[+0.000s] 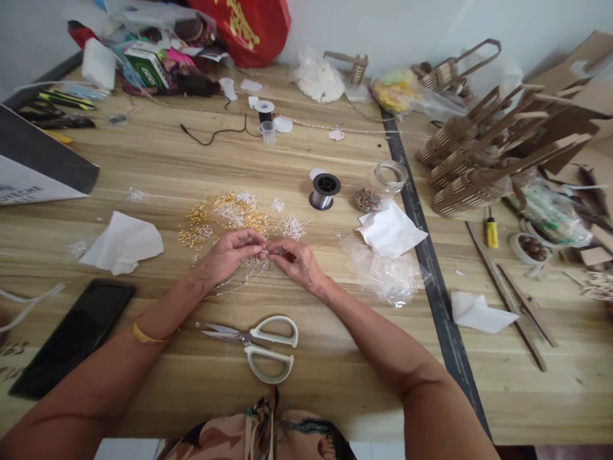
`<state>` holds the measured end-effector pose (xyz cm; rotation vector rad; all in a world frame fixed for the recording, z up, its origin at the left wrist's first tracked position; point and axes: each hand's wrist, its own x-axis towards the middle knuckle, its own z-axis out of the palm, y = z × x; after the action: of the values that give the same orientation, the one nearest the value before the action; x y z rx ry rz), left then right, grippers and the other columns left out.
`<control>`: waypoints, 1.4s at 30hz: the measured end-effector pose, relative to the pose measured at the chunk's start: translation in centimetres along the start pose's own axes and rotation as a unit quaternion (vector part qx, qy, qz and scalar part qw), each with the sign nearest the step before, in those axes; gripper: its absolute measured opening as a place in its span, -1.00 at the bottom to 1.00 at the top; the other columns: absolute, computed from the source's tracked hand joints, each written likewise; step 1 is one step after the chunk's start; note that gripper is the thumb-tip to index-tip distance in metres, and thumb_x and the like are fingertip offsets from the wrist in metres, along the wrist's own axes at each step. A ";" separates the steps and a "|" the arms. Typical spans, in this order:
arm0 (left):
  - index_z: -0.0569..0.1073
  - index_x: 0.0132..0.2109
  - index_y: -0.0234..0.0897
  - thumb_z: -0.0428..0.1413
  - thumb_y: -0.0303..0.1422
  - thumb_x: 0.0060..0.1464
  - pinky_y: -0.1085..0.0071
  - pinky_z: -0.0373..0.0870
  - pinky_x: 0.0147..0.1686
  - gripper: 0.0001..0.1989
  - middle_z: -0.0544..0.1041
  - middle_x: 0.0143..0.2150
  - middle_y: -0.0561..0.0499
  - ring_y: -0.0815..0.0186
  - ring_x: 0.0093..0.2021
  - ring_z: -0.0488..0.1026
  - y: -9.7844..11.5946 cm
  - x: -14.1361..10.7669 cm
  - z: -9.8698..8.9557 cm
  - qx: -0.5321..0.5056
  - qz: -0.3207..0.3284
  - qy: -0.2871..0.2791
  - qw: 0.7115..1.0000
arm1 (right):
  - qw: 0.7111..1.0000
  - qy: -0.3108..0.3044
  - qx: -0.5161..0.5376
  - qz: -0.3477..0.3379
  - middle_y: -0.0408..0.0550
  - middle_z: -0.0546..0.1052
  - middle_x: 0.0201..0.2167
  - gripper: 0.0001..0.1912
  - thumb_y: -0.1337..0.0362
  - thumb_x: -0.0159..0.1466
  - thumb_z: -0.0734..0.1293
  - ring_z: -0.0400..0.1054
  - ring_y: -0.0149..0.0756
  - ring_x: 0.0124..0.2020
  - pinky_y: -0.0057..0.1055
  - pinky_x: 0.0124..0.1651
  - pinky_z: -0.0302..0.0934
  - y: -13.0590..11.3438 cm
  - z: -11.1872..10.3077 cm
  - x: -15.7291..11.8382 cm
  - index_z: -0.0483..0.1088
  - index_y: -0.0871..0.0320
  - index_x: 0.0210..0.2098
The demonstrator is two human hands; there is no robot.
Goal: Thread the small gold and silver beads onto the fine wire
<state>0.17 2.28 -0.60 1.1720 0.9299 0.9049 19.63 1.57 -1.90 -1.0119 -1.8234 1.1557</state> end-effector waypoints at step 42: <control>0.55 -0.35 -0.37 0.27 -0.38 -0.13 0.47 0.43 -0.39 -0.84 0.57 -0.50 0.01 0.36 -0.45 0.51 0.6 -0.1 0.7 0.095 0.019 0.067 0.993 | 0.990 0.029 0.122 0.066 -0.19 0.40 -0.57 -0.71 0.09 0.17 0.40 0.26 -0.48 -0.56 -0.53 -0.49 0.17 0.0 -0.2 0.6 0.43 0.22 -0.30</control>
<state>0.76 2.00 0.07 1.3069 1.1254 0.9498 19.52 2.13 -1.75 -1.0226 -1.5435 1.3760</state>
